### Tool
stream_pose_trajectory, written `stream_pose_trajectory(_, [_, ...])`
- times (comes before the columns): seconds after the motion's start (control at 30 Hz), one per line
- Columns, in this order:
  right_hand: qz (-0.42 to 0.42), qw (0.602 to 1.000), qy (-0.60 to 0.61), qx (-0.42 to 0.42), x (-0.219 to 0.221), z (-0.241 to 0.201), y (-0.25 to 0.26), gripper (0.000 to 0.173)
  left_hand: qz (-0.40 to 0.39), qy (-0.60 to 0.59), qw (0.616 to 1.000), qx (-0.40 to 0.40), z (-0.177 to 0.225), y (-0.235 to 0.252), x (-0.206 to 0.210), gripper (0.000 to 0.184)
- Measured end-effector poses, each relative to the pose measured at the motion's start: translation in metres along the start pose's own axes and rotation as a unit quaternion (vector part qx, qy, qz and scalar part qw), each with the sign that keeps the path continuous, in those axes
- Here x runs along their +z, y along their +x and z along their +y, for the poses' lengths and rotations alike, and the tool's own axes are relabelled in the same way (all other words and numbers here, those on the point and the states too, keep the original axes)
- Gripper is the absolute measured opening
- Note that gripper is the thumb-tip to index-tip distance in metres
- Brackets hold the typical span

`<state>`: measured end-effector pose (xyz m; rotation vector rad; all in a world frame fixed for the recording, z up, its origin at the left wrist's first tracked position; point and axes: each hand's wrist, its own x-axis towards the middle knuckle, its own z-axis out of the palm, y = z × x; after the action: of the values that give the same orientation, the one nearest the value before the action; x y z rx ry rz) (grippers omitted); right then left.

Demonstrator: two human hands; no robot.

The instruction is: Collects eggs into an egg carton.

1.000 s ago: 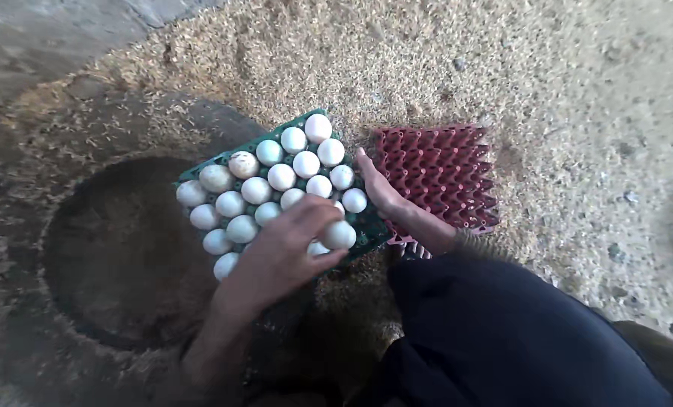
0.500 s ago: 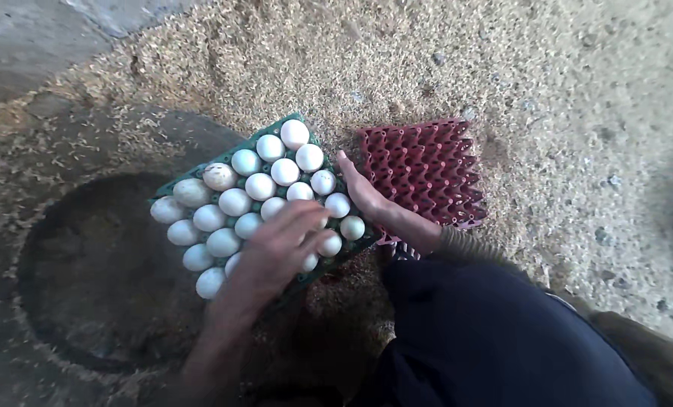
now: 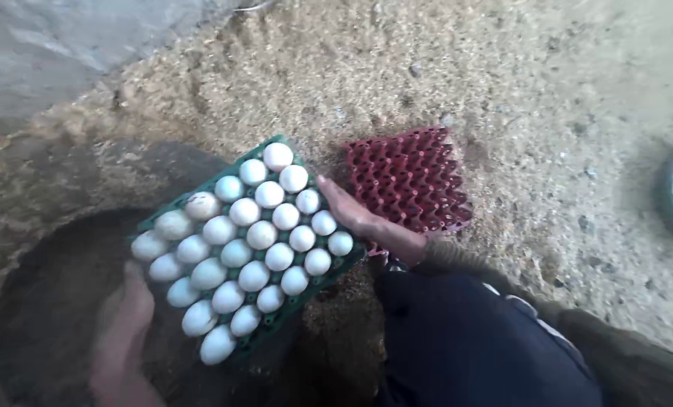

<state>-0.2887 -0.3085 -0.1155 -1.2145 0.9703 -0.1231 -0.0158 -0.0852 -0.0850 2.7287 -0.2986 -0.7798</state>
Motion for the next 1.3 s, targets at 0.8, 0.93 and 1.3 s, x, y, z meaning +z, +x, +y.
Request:
stream_pose_trajectory(0.8, [-0.017,0.998,0.049,-0.037,-0.056,-0.026,0.012,0.062,0.003,-0.290,0.946,0.146,0.093,-0.033,-0.005,0.054])
stream_pose_trajectory(0.93, [-0.015,0.997,0.076,-0.015,-0.055,-0.003,0.006,0.060,0.000,-0.216,0.968,0.129,0.103,-0.025,0.003,0.058])
stream_pose_trajectory(1.3, [-0.018,0.984,0.171,0.048,-0.079,0.038,-0.015,0.071,-0.044,-0.113,0.987,0.102,0.124,-0.025,0.025,0.071])
